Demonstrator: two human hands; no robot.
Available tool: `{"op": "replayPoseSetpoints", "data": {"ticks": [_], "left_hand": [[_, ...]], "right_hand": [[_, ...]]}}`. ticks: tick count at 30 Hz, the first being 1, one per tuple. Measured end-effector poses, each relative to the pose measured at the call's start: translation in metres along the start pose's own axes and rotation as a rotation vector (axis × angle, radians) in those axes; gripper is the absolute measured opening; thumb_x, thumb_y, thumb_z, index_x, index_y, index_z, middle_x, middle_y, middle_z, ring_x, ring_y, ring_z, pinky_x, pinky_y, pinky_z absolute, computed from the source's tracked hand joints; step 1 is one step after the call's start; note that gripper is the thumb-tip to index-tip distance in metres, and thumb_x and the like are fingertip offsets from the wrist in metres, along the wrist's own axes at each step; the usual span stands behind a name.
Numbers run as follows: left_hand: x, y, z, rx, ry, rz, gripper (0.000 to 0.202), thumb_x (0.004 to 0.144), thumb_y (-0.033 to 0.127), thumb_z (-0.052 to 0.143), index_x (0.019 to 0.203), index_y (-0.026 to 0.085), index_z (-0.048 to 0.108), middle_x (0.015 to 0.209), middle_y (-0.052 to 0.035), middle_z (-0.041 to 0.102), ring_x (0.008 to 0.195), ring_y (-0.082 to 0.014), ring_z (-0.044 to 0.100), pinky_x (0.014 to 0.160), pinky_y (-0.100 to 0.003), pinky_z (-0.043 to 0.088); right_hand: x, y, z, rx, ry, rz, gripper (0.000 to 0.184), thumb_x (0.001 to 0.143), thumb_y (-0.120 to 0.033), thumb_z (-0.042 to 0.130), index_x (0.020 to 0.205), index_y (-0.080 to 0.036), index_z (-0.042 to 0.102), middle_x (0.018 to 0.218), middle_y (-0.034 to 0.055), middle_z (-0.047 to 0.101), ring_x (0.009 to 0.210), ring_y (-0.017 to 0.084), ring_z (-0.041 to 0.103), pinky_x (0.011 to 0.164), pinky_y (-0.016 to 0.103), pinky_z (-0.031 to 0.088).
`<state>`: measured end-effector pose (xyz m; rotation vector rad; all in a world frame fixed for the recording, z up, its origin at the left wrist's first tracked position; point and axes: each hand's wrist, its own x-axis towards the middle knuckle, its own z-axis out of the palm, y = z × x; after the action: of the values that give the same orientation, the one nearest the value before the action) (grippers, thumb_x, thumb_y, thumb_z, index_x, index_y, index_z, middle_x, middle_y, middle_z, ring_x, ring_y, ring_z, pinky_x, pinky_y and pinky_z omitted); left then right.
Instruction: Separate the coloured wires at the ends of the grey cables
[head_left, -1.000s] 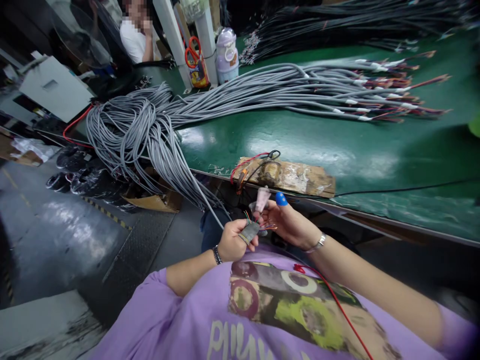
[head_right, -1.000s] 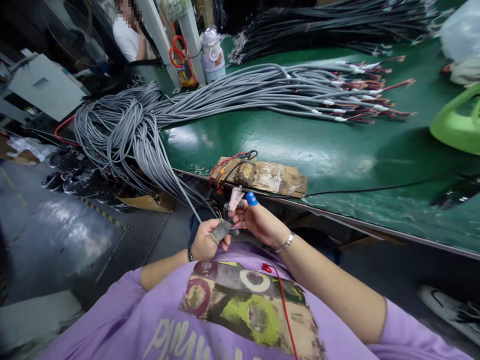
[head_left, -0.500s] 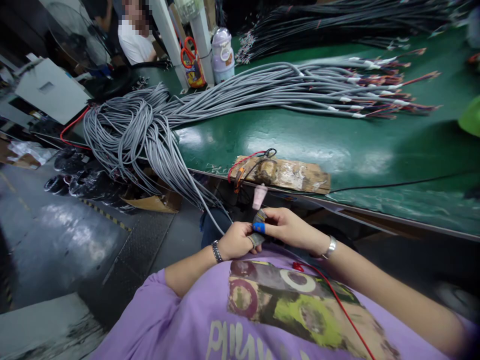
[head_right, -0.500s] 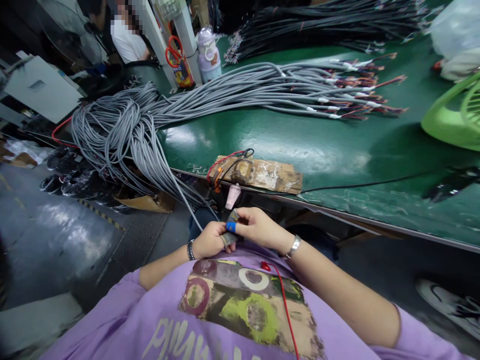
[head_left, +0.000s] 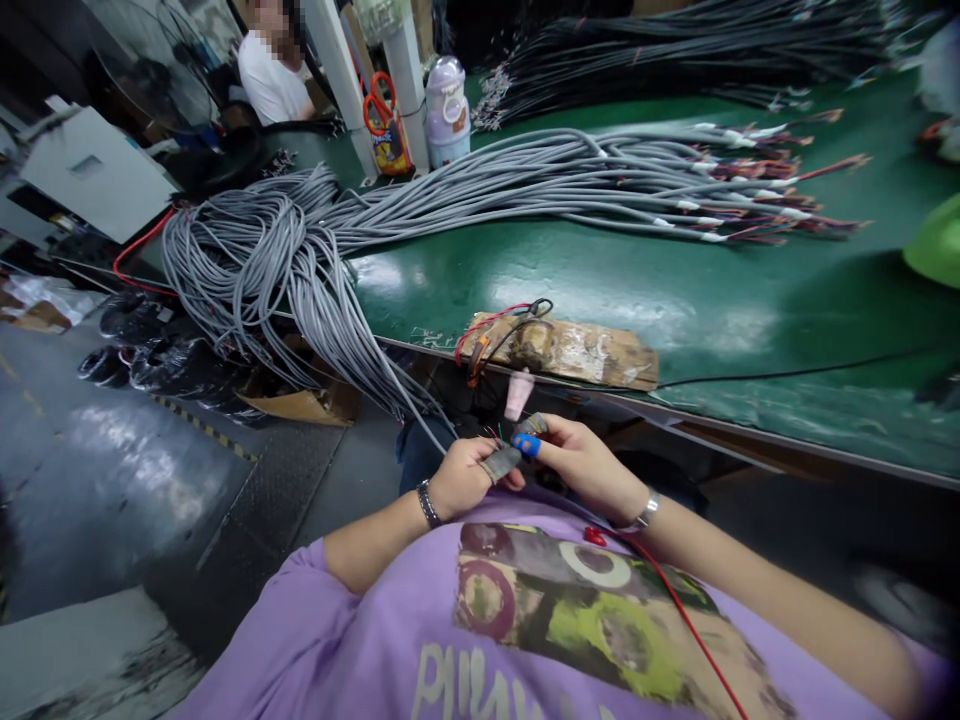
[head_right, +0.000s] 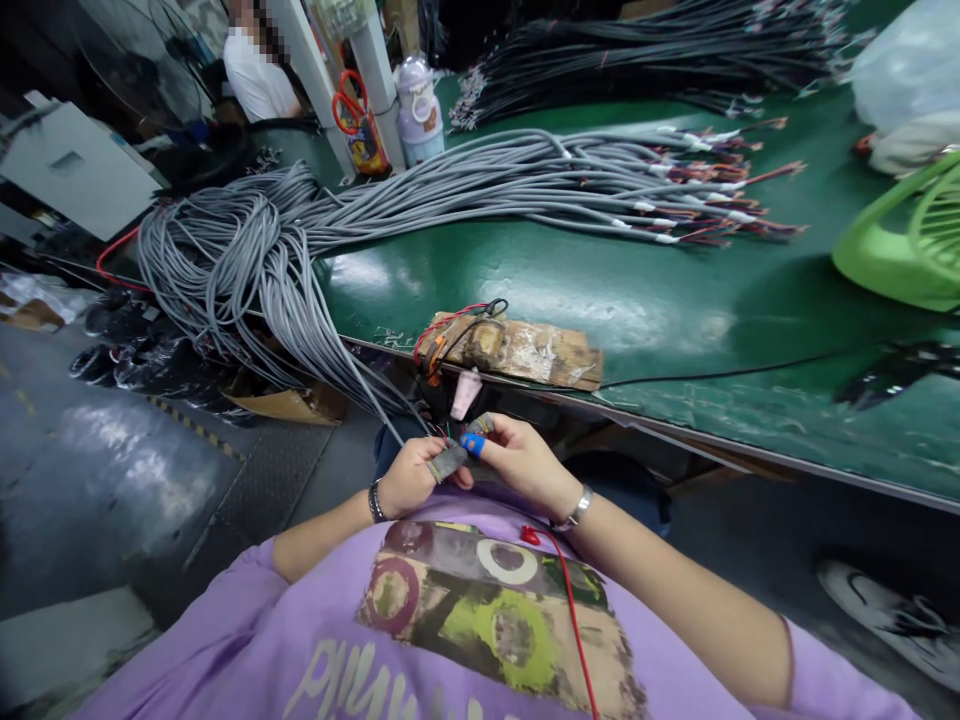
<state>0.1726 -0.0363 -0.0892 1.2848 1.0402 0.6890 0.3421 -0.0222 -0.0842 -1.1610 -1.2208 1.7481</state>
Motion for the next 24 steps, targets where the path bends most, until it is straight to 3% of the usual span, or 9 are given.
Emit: {"op": "replayPoseSetpoints", "data": {"ticks": [4,13,20,24], "left_hand": [[-0.002,0.002,-0.003,0.125,-0.018,0.087,0.053,0.078,0.061,0.062,0.06,0.012,0.069,0.064,-0.0089,0.068,0.062,-0.0145,0.061,0.065,-0.025,0.05],[-0.005,-0.014,-0.004,-0.182,0.136,-0.024,0.053,0.077,0.061,0.064,0.066,0.009,0.068,0.064,-0.0112,0.069,0.055,-0.0173,0.066,0.059,-0.027,0.054],[-0.011,-0.004,-0.005,-0.095,0.104,0.04,0.059,0.074,0.067,0.062,0.06,0.01,0.066,0.057,-0.0098,0.065,0.052,-0.016,0.064,0.055,-0.026,0.052],[-0.019,0.008,-0.008,-0.084,0.053,0.052,0.064,0.072,0.072,0.06,0.054,0.011,0.062,0.051,-0.0064,0.059,0.045,-0.0115,0.058,0.047,-0.022,0.046]], "right_hand": [[0.007,-0.008,0.002,-0.085,-0.041,-0.035,0.041,0.065,-0.054,0.076,0.069,-0.018,0.058,0.06,-0.0001,0.059,0.054,0.012,0.049,0.052,0.026,0.037],[0.007,-0.003,0.0,-0.054,0.033,-0.063,0.044,0.063,-0.056,0.078,0.065,-0.018,0.057,0.054,-0.0037,0.051,0.049,0.009,0.039,0.047,0.023,0.032],[-0.001,-0.006,-0.01,-0.013,-0.171,-0.028,0.04,0.067,-0.052,0.079,0.067,-0.017,0.059,0.055,-0.0023,0.054,0.05,0.009,0.042,0.047,0.023,0.036],[0.005,0.002,-0.02,0.188,-0.233,0.011,0.046,0.071,-0.061,0.073,0.066,-0.017,0.06,0.057,-0.001,0.053,0.052,0.01,0.044,0.051,0.023,0.04]]}}
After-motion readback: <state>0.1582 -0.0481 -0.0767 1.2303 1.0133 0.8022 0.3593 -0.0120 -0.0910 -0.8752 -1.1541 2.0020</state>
